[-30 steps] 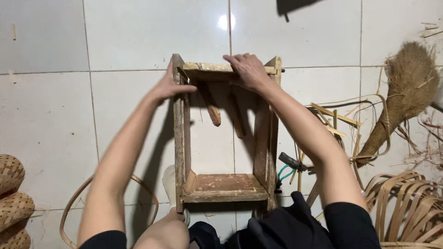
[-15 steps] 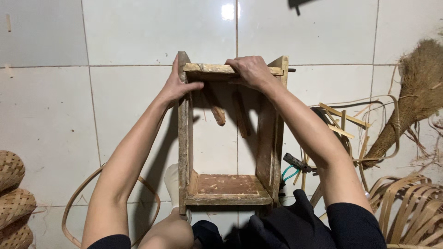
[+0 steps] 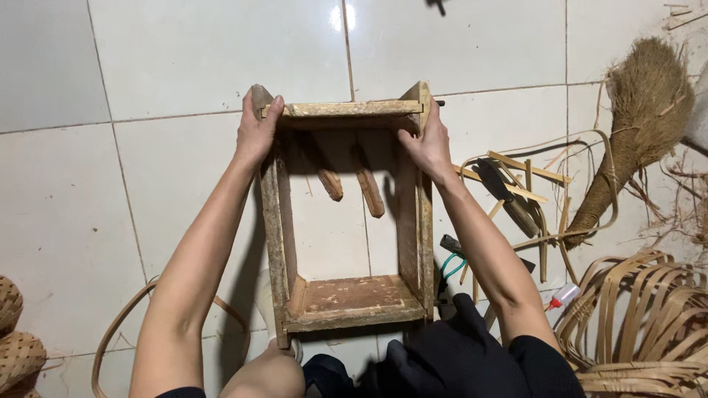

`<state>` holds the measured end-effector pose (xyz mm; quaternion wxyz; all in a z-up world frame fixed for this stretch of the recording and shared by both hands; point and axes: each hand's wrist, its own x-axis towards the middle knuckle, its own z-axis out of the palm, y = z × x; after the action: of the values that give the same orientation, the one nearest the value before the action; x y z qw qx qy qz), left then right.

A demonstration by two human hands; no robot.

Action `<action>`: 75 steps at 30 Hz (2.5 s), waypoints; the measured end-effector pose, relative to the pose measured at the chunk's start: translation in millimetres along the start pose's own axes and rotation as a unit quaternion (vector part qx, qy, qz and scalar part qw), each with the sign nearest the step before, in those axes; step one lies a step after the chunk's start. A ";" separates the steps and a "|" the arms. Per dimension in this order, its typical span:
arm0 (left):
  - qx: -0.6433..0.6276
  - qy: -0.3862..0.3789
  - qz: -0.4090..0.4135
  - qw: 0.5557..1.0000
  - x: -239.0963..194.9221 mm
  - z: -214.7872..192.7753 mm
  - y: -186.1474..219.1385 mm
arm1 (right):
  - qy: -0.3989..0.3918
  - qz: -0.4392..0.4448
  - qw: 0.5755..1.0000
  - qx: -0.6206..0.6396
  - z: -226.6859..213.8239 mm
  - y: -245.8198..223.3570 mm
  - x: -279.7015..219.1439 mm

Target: The person assembles a rectangular woven basket by removing internal wooden supports from a mold, then uses a hammer to tap the basket's edges and remove the mold. The person then places the basket aside and adjusts the empty wooden mold.

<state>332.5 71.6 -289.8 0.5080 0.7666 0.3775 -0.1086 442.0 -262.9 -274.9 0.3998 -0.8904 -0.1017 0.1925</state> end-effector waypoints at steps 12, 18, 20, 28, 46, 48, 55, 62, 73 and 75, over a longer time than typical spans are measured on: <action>0.101 0.076 -0.023 0.992 15.1 -2.2 19.5 | 0.029 0.103 0.818 0.565 32.3 91.1 30.4; 0.112 0.143 0.012 0.983 14.9 10.7 10.1 | 0.135 0.161 0.749 0.629 62.2 161.2 60.7; 0.113 0.146 0.019 0.983 16.5 8.0 5.9 | 0.105 0.133 0.786 0.594 76.4 186.2 58.1; 0.087 0.152 0.049 0.983 22.2 9.2 9.1 | 0.120 0.109 0.804 0.572 77.9 205.1 68.2; 0.104 0.168 0.051 0.979 24.9 12.4 -5.6 | 0.098 0.125 0.689 0.707 64.7 154.2 50.3; 0.093 0.155 0.038 0.983 22.7 12.0 0.0 | 0.135 0.150 0.677 0.707 61.9 150.7 52.2; 0.089 0.135 0.011 0.987 21.6 12.2 2.6 | 0.105 0.125 0.681 0.714 67.5 161.2 55.6; 0.103 0.151 0.031 0.983 27.5 13.1 -2.0 | 0.095 0.120 0.675 0.722 65.7 157.6 55.9; 0.110 0.157 0.050 0.980 26.5 11.2 -4.8 | 0.040 0.065 0.692 0.718 64.7 153.8 56.5; 0.093 0.149 0.044 0.983 25.5 12.2 -4.3 | 0.037 0.091 0.690 0.717 61.4 144.1 50.6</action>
<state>349.8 73.9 -312.3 0.3763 0.8340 0.4035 -0.0054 465.7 -299.7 -433.6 0.9007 -0.3436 0.1636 0.2096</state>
